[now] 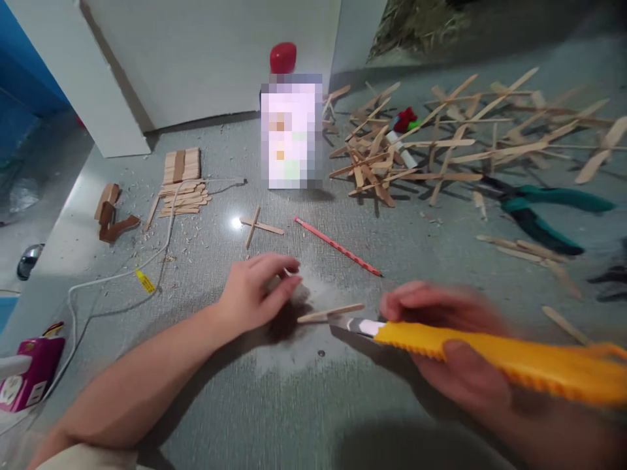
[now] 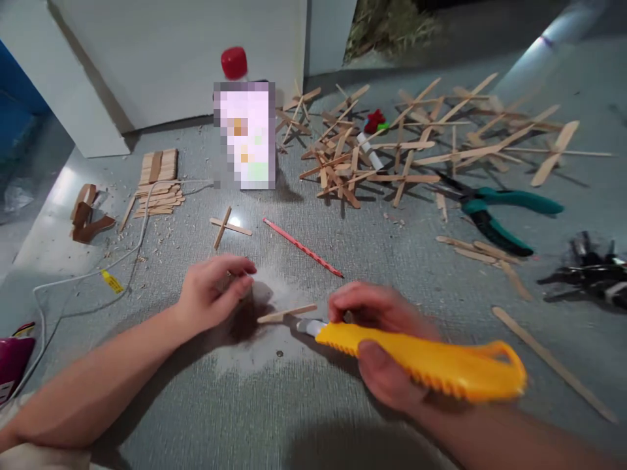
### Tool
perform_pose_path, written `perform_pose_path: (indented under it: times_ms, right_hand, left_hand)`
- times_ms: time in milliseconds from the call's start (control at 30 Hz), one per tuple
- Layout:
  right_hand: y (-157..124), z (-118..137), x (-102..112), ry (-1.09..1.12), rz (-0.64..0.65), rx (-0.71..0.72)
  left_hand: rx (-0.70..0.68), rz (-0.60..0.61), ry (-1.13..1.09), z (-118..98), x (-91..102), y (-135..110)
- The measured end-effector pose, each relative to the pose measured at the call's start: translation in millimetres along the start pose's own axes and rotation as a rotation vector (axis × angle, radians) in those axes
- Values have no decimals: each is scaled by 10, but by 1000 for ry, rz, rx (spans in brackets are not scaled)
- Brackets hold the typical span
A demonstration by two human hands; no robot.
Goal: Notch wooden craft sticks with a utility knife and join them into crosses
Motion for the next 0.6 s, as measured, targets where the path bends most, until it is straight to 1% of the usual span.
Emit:
perform_pose_path:
  times_ms: [33,100,133,167,267,367,467,600]
  right_hand:
    - [90,20,-45,28,-13,62]
    - [192,29,-106,36,-7,100]
    - [211,21,-116,38,0,111]
    - [215,3,-114,39,7,117]
    - [197,-77,-75,37,33,130]
    - [190,-147,-41,25,68,136]
    - [195,-178,-28,16,96,127]
    - [195,-178,-22,1,118,92]
  left_hand:
    - [69,-44,21,60,49,41]
    - [245,-151,50,213,163,151]
    - [298,-202,73,301,221,224]
    - [321,-206,109,395,268,313]
    - [318,-234,240,701,364,610]
    - [329,-273,288,978,366,843]
    - [315,-267,287,1151,304,951]
    - [279,-262,272,1254,236,975]
Point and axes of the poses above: each hand's wrist, its own y-axis towards the middle knuckle, its own x-axis out of the back of the hand, z = x × y, the point moved 2 cm from there along y, towards the middle knuckle, and after that the axes turned 14 degrees about -x, right-handed, at the moved point
